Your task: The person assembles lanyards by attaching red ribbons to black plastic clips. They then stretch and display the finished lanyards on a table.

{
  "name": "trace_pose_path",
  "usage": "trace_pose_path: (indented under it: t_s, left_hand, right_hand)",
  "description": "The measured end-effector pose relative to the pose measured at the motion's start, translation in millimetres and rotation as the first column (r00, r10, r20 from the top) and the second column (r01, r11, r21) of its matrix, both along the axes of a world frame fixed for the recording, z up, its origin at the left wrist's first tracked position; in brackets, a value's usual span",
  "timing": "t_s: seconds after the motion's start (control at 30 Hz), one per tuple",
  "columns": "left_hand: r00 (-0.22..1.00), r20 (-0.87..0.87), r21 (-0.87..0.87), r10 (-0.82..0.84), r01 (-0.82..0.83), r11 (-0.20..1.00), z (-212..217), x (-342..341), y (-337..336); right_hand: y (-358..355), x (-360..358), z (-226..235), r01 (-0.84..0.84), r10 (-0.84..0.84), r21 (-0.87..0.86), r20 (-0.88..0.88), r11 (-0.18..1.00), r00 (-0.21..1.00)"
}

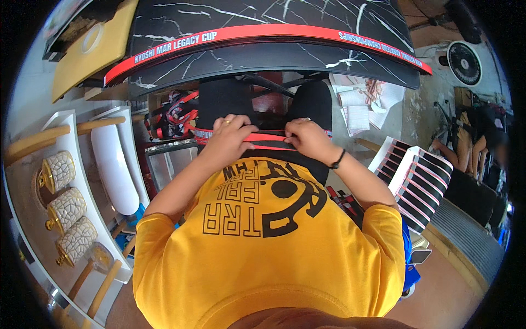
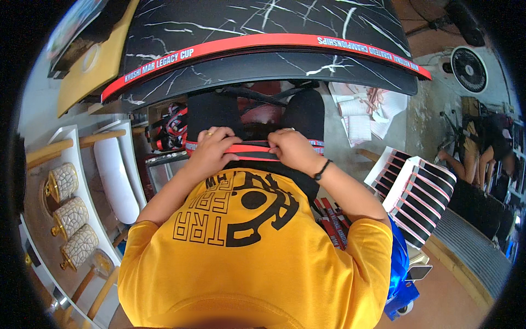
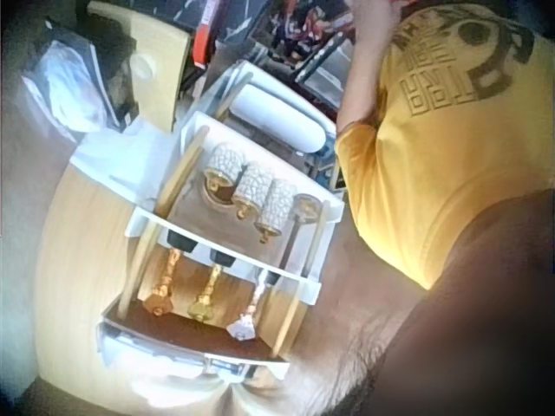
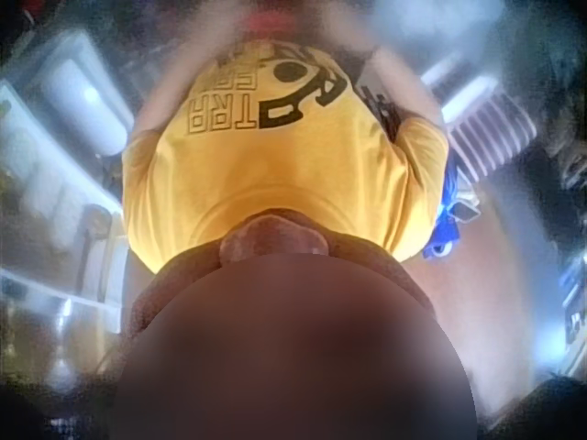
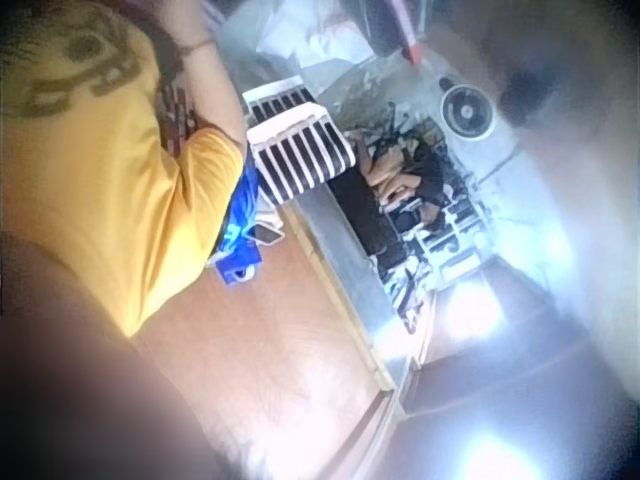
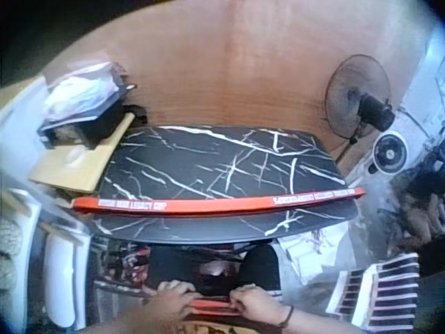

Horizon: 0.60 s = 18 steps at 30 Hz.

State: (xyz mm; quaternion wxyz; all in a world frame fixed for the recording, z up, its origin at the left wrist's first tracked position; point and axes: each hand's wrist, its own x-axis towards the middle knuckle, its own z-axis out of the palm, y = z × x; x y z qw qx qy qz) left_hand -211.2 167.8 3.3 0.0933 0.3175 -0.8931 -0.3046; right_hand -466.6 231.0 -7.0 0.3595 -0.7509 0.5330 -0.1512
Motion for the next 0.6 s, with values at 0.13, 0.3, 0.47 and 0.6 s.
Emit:
trace_pose_path:
  t_s: [0.13,0.3,0.47,0.6]
  left_hand:
    - [0.998,-0.058,0.046,0.01,-0.007,0.999,0.4,-13.4,5.5]
    - [0.999,-0.04,0.202,0.019,-0.011,0.979,2.7,-10.2,1.8]
    - [0.985,0.044,0.467,0.167,-0.168,0.868,18.6,66.7,-42.9]
    - [0.938,0.196,0.4,0.284,-0.341,0.851,32.7,127.4,-68.3]
  right_hand:
    - [-8.7,-6.9,7.6,0.023,-0.078,0.271,0.193,0.962,0.978]
    - [-11.0,-29.3,11.1,0.062,-0.1,0.203,0.184,0.977,0.978]
    - [-14.4,-99.1,8.5,0.258,-0.279,0.221,0.07,0.94,0.958]
    - [-14.3,-145.6,1.2,0.38,-0.421,0.328,0.064,0.865,0.905]
